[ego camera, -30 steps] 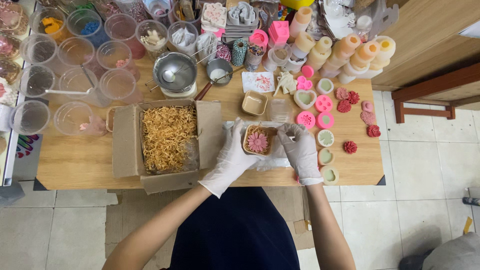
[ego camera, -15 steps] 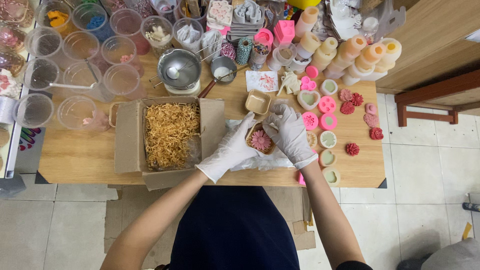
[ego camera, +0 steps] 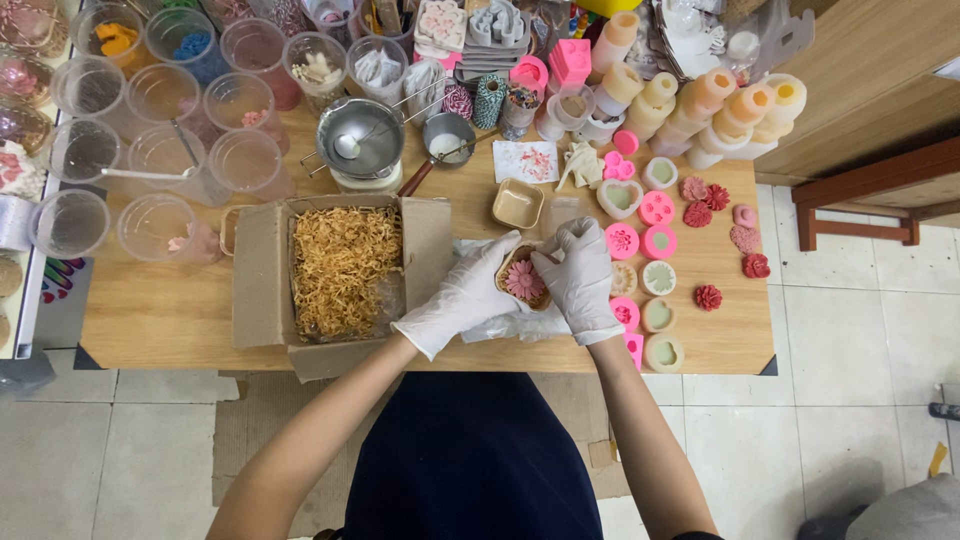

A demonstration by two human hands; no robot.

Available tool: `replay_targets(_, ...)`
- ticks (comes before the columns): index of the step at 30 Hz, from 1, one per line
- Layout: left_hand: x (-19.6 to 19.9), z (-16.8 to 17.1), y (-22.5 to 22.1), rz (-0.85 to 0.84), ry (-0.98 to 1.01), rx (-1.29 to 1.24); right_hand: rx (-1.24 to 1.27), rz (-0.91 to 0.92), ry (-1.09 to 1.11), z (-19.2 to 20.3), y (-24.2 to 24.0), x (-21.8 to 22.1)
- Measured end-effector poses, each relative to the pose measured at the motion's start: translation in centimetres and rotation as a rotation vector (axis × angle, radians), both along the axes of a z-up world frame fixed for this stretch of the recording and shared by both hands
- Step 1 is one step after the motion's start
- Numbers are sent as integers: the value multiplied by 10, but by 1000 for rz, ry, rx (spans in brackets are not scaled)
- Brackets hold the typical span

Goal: The person puts shredded paper and a small flower-shaped object into a cardboard box, ties it with a red-and-white string, and secures the lid.

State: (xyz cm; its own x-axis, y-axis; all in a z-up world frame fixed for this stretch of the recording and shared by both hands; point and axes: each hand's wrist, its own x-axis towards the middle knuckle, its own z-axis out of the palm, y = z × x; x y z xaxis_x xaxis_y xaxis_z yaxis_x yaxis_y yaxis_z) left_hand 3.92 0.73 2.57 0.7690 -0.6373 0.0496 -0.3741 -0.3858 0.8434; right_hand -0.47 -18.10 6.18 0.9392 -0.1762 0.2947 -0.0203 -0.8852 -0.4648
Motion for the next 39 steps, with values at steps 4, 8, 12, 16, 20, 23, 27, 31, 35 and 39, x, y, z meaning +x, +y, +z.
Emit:
replay_targets(4, -2, 7, 2, -4, 39, -10, 112, 36, -54, 9, 0, -1)
replay_targets(8, -1, 9, 3, -13, 38, 17, 147, 68, -8, 18, -3, -1)
replay_targets(12, -4, 9, 2, -1, 44, -11, 279, 4, 59, 25, -1, 0)
replay_targets(16, -22, 39, -2, 218, -259, -183, 812, 84, -58, 38, 2, -5)
replay_targets(20, -65, 102, -4, 174, -590, -209, 1487, -106, -81, 46, 1, 8)
replay_targets(23, -84, 119, -15, 113, -634, -168, 1717, 2, -158, 42, 7, 7)
replay_targets(27, -84, 106, -8, 34, -814, 46, 1617, 73, -257, 52, 16, 7)
replay_targets(31, -82, 100, -2, -77, -769, -101, 1587, 5, -151, 79, 30, 10)
replay_targets(35, -84, 108, 0, -231, -813, -51, 2195, 63, -22, 95, 34, 11)
replay_targets(39, -30, 116, 8, -17, -715, 30, 1877, -85, 133, 66, 27, 24)
